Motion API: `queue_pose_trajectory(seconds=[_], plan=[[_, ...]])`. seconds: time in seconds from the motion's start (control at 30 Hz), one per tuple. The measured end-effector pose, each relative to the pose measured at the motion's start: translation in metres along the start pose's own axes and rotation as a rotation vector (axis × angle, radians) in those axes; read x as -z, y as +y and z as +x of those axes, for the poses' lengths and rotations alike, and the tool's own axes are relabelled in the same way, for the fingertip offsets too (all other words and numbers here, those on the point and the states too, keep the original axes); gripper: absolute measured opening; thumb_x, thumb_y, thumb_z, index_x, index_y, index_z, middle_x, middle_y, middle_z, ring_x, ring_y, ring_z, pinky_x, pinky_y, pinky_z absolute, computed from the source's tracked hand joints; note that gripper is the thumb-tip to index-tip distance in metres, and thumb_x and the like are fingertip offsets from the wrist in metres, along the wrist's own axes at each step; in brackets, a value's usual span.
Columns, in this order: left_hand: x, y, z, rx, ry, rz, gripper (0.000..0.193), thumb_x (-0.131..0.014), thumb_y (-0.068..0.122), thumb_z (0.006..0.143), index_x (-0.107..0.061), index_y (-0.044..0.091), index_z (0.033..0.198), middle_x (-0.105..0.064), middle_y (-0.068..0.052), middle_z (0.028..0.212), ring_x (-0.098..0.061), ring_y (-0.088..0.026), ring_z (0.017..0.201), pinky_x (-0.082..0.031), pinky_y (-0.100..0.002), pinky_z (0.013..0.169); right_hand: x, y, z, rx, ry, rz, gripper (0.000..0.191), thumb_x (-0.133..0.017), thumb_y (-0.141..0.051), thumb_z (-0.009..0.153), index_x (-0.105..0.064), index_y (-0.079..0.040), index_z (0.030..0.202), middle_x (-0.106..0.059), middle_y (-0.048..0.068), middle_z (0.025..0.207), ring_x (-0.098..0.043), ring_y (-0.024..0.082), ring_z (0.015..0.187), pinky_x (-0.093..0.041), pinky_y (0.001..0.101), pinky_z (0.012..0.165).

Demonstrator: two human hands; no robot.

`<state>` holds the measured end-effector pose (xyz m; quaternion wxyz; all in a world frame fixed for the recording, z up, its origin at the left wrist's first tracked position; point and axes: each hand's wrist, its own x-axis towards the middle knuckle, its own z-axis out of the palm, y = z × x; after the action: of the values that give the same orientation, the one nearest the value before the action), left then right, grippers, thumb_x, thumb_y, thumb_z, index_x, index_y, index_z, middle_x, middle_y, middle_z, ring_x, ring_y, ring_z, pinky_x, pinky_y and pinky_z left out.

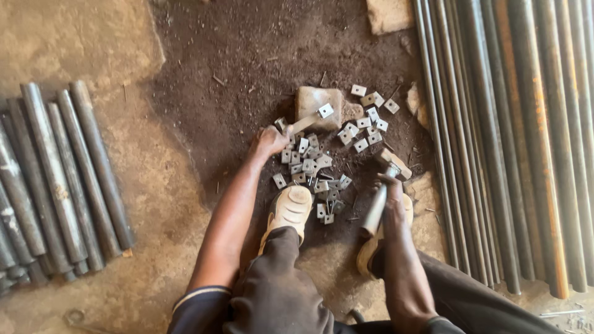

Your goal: The person repeatedly hammers small metal pieces on a stone block, using a hammer in the right hand and a chisel-like tool in the left. The person adjusts the pieces between strikes and continues the process over the duration of the clip.

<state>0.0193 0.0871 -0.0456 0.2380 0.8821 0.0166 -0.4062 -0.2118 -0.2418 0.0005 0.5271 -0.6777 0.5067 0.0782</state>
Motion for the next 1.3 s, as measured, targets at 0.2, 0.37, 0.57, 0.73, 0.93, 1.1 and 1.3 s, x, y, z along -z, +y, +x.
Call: queue_pose_trajectory(seconds=[0.2, 0.37, 0.57, 0.73, 0.93, 1.1, 1.3], plan=[[-0.006, 0.006, -0.003, -0.034, 0.050, -0.013, 0.083, -0.032, 0.070, 0.101, -0.077, 0.000, 0.104, -0.076, -0.026, 0.101, -0.076, -0.041, 0.100, -0.059, -0.054, 0.087, 0.003, -0.093, -0.055, 0.571, -0.200, -0.015, 0.059, -0.067, -0.009, 0.086, -0.044, -0.006, 0.140, -0.065, 0.013, 0.082, -0.063, 0.016, 0.060, -0.060, 0.0325, 0.053], [-0.002, 0.012, -0.009, -0.031, 0.115, 0.034, 0.084, -0.036, 0.073, 0.097, -0.075, -0.001, 0.107, -0.069, -0.032, 0.109, -0.068, -0.046, 0.107, -0.056, -0.053, 0.091, 0.031, -0.188, -0.046, 1.466, -0.009, 0.108, 0.020, -0.070, -0.023, 0.105, -0.062, -0.012, 0.119, -0.072, 0.013, 0.093, -0.065, 0.016, 0.064, -0.060, 0.0330, 0.063], [-0.009, 0.012, -0.014, -0.068, 0.168, 0.010, 0.084, -0.037, 0.073, 0.097, -0.076, -0.002, 0.106, -0.069, -0.034, 0.108, -0.067, -0.048, 0.107, -0.054, -0.053, 0.091, -0.006, -0.244, -0.042, 1.382, 0.489, 0.044, 0.039, -0.074, -0.019, 0.098, -0.053, -0.003, 0.127, -0.069, 0.014, 0.093, -0.067, 0.020, 0.068, -0.062, 0.0367, 0.061], [-0.014, 0.013, -0.020, -0.052, 0.061, -0.060, 0.090, -0.028, 0.072, 0.103, -0.076, -0.003, 0.101, -0.077, -0.027, 0.107, -0.075, -0.046, 0.105, -0.059, -0.058, 0.090, -0.097, -0.179, -0.059, 0.702, -0.076, -0.654, 0.056, -0.073, -0.015, 0.090, -0.044, 0.004, 0.133, -0.068, 0.016, 0.088, -0.068, 0.022, 0.067, -0.061, 0.0380, 0.055], [-0.015, 0.014, -0.018, -0.187, 0.368, -0.066, 0.083, -0.038, 0.079, 0.093, -0.076, 0.006, 0.089, -0.071, -0.026, 0.085, -0.068, -0.044, 0.083, -0.054, -0.053, 0.072, -0.048, -0.213, -0.063, 0.826, -0.079, -0.382, 0.051, -0.075, -0.003, 0.086, -0.049, 0.004, 0.130, -0.072, 0.018, 0.093, -0.072, 0.025, 0.074, -0.062, 0.0373, 0.064], [-0.020, 0.014, -0.016, -0.085, 0.159, -0.069, 0.091, -0.034, 0.079, 0.097, -0.076, -0.001, 0.097, -0.074, -0.029, 0.100, -0.074, -0.046, 0.097, -0.058, -0.057, 0.083, -0.041, -0.212, -0.052, 1.290, -0.088, 0.319, 0.054, -0.072, 0.002, 0.097, -0.040, -0.008, 0.139, -0.061, 0.007, 0.099, -0.064, 0.017, 0.076, -0.061, 0.0339, 0.064], [-0.012, 0.016, -0.028, -0.033, 0.133, -0.065, 0.092, -0.030, 0.080, 0.094, -0.077, 0.001, 0.102, -0.073, -0.032, 0.108, -0.069, -0.046, 0.107, -0.055, -0.054, 0.092, -0.100, -0.148, -0.017, 1.042, 0.108, -0.747, 0.025, -0.077, -0.010, 0.091, -0.054, -0.007, 0.101, -0.071, 0.017, 0.084, -0.069, 0.027, 0.077, -0.057, 0.0446, 0.065]])
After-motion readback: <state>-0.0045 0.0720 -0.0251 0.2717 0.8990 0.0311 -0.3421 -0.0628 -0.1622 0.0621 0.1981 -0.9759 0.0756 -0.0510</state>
